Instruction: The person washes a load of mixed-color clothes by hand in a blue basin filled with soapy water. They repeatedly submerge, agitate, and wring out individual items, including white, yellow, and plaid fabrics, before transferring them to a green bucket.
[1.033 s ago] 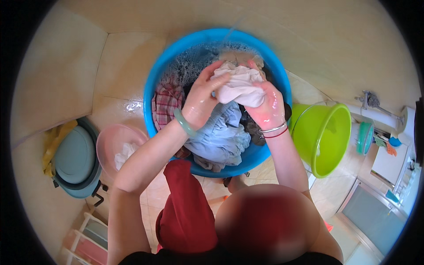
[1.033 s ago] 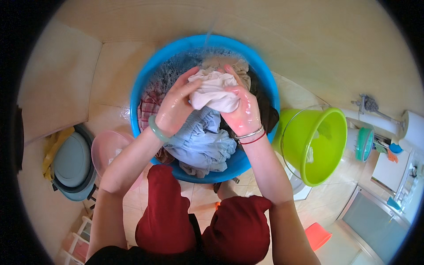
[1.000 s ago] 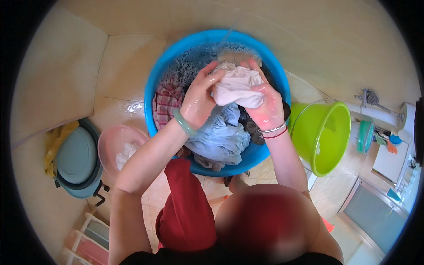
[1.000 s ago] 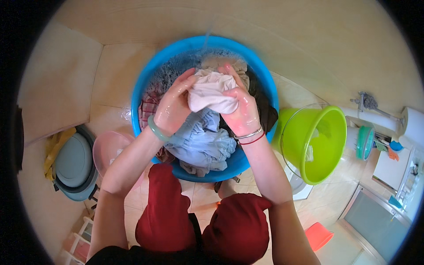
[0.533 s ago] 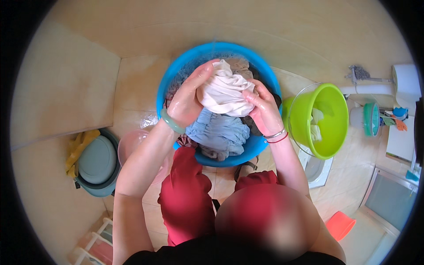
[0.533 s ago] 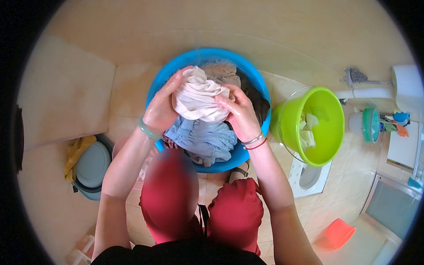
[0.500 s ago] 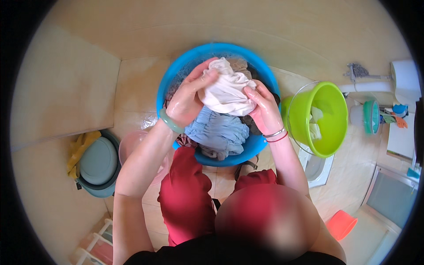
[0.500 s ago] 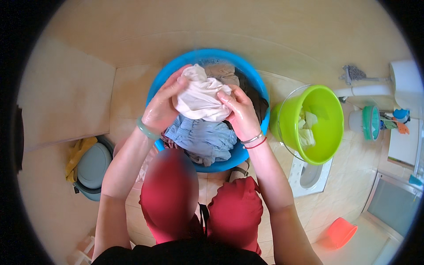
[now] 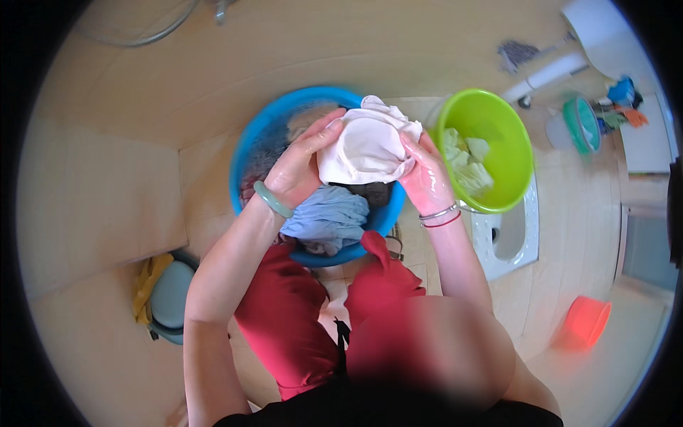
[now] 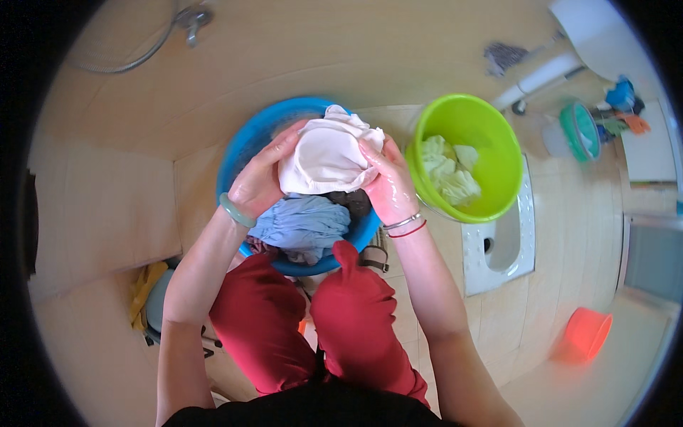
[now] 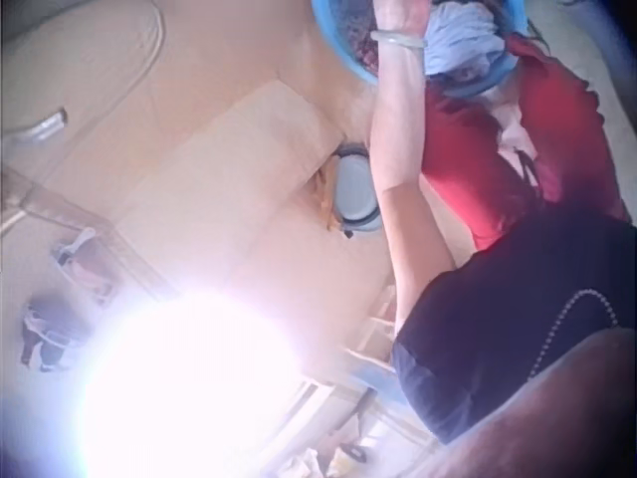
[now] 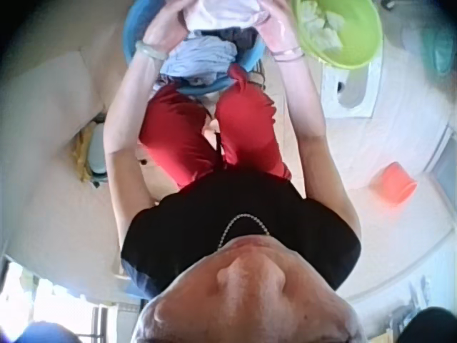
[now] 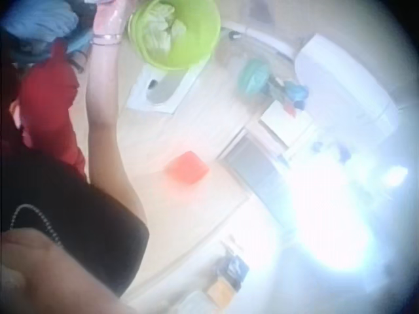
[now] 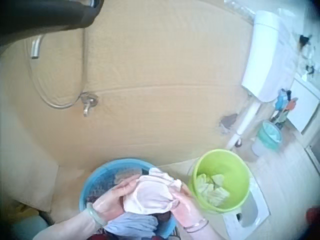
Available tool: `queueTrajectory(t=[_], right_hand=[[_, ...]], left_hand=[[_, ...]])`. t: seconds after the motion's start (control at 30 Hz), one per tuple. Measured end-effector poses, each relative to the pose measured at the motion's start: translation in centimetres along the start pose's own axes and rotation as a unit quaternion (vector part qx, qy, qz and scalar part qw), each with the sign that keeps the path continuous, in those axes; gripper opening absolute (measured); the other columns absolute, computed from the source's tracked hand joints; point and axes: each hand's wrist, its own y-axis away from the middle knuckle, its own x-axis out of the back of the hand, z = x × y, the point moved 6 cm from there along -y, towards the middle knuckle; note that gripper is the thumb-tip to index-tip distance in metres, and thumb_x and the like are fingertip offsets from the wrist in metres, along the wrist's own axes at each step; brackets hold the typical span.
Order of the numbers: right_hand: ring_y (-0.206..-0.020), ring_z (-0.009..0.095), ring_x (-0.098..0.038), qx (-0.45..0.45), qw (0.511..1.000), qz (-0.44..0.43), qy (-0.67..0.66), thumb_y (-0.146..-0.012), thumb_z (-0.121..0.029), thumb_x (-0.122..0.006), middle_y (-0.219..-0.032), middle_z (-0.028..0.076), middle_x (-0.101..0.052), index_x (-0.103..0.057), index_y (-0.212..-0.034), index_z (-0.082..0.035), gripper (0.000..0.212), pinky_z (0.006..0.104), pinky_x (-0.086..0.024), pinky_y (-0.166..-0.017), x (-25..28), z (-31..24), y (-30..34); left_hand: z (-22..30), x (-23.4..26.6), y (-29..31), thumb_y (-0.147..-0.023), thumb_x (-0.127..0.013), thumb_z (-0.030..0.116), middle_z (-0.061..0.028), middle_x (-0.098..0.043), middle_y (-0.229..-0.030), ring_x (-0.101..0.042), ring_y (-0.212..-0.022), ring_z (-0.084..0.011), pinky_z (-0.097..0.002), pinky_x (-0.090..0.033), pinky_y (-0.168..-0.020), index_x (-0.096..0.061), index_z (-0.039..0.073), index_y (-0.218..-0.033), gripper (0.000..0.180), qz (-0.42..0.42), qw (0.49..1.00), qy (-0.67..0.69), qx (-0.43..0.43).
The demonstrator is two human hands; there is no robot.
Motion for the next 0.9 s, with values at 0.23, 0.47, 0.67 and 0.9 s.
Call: queueTrajectory(t=[0.23, 0.47, 0.67, 0.9], right_hand=[[-0.121, 0.024, -0.052, 0.116, 0.984, 0.133, -0.016, -0.099, -0.021, -0.047, -0.132, 0.012, -0.053, -0.043, -0.135, -0.001, 0.041, 0.0436, -0.043, -0.102, 10.6, -7.0, 3.2], [-0.121, 0.028, -0.051, 0.178, 0.953, 0.247, -0.010, -0.100, -0.019, -0.045, -0.132, 0.013, -0.052, -0.042, -0.134, -0.001, 0.039, 0.0477, -0.042, -0.101, 19.7, -9.9, 4.7], [-0.120, 0.031, -0.050, 0.094, 0.940, 0.318, -0.084, -0.099, -0.017, -0.045, -0.129, 0.013, -0.053, -0.044, -0.131, 0.000, 0.036, 0.0538, -0.041, -0.101, 24.3, -7.8, 3.3], [-0.126, 0.034, -0.043, 0.077, 0.927, 0.350, -0.113, -0.098, -0.018, -0.047, -0.136, 0.016, -0.044, -0.038, -0.135, 0.001, 0.043, 0.0578, -0.038, -0.103, 24.4, -6.5, 3.4]], left_hand=[[-5.2, -7.9, -7.5, -0.084, -0.062, -0.003, -0.0097, -0.050, -0.134, -0.052, -0.120, -0.0215, -0.0345, -0.043, -0.103, -0.039, 0.002, -0.139, 0.059, -0.027, 0.998, -0.025, -0.049], [-12.5, -12.1, -14.7, -0.085, -0.061, -0.003, -0.0075, -0.052, -0.126, -0.054, -0.112, -0.0179, -0.0327, -0.047, -0.093, -0.035, 0.007, -0.144, 0.065, -0.050, 0.997, -0.054, 0.004], [-15.2, -10.3, -19.3, -0.092, -0.057, 0.011, -0.0010, -0.050, -0.088, -0.045, -0.074, -0.0123, -0.0272, -0.036, -0.061, -0.035, 0.009, -0.145, 0.058, 0.049, 0.997, -0.056, 0.017], [-15.2, -9.1, -20.4, -0.099, -0.044, 0.034, -0.0125, -0.035, -0.145, -0.034, -0.132, -0.0242, -0.0456, -0.032, -0.105, -0.028, 0.012, -0.148, 0.056, 0.032, 0.996, -0.075, 0.024]])
